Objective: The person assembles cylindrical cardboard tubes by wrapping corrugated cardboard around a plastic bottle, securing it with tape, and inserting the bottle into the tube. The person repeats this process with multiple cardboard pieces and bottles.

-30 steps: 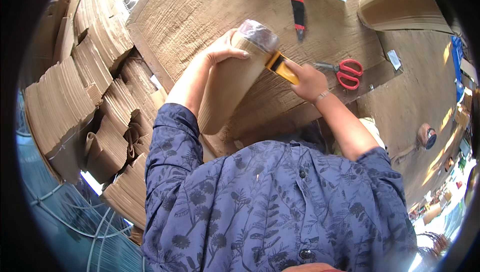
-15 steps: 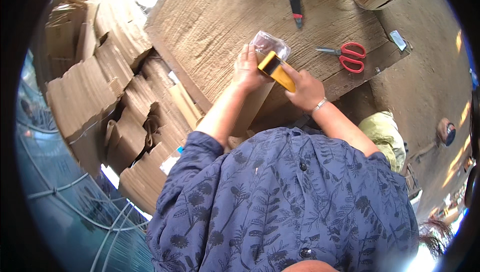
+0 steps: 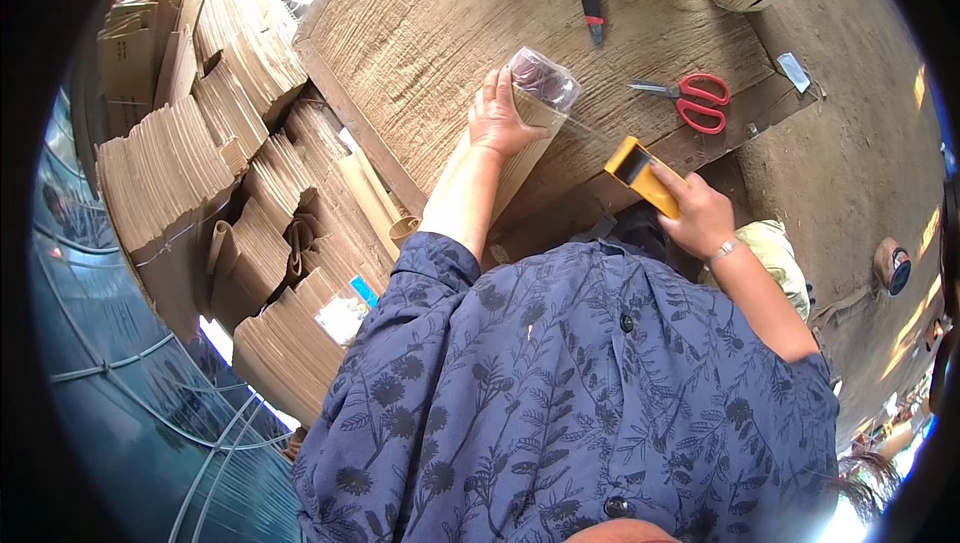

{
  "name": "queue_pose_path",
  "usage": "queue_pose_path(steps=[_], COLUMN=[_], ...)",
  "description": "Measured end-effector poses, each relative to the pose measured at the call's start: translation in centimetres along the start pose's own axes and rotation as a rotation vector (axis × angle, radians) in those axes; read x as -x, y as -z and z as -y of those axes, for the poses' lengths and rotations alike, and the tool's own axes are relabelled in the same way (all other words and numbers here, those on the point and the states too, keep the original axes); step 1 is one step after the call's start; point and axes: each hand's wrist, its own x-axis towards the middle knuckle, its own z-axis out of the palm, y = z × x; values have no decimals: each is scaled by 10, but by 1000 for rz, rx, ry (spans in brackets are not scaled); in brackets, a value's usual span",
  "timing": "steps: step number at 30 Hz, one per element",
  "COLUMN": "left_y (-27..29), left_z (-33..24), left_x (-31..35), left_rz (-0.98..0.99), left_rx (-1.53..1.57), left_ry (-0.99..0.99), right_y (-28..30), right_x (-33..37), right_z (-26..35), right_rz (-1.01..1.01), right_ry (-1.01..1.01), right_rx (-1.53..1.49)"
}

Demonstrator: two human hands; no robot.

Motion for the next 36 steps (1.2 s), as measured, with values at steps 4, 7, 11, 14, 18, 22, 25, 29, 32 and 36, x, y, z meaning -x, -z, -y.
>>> queue_pose_path(steps=[4, 7, 11, 14, 18, 22, 25, 29, 32, 36], left_y=[20, 30, 52, 70, 49, 46, 42, 35, 52, 81], left_z=[49, 82, 144, 129, 52, 53, 60, 83, 104, 119], left_x=[-42, -68, -86, -84, -55, -60, -57, -66, -87, -107], left_rz=[187, 382, 180, 315, -205, -153, -278, -210, 32, 199], left_rx=[397, 763, 762, 677, -118, 65, 57, 126, 317, 586], left_ry=[-38, 33, 258, -43, 29, 46, -8, -12, -66, -110], right_y=[-60, -90, -74, -66, -41, -5, 7, -5, -41, -70], right_x=[-64, -114, -156, -183, -195, -153, -100, -82, -129, -207], right_z=[10, 24, 74, 98, 110, 98, 67, 29, 30, 58], right_rz=[96, -1, -25, -15, 33, -68, -23, 45, 94, 220], right_ry=[-50, 33, 42, 8, 18, 168, 148, 46, 17, -29], right_rx=[30, -25, -85, -119, -156, -123, -31, 78, 116, 142])
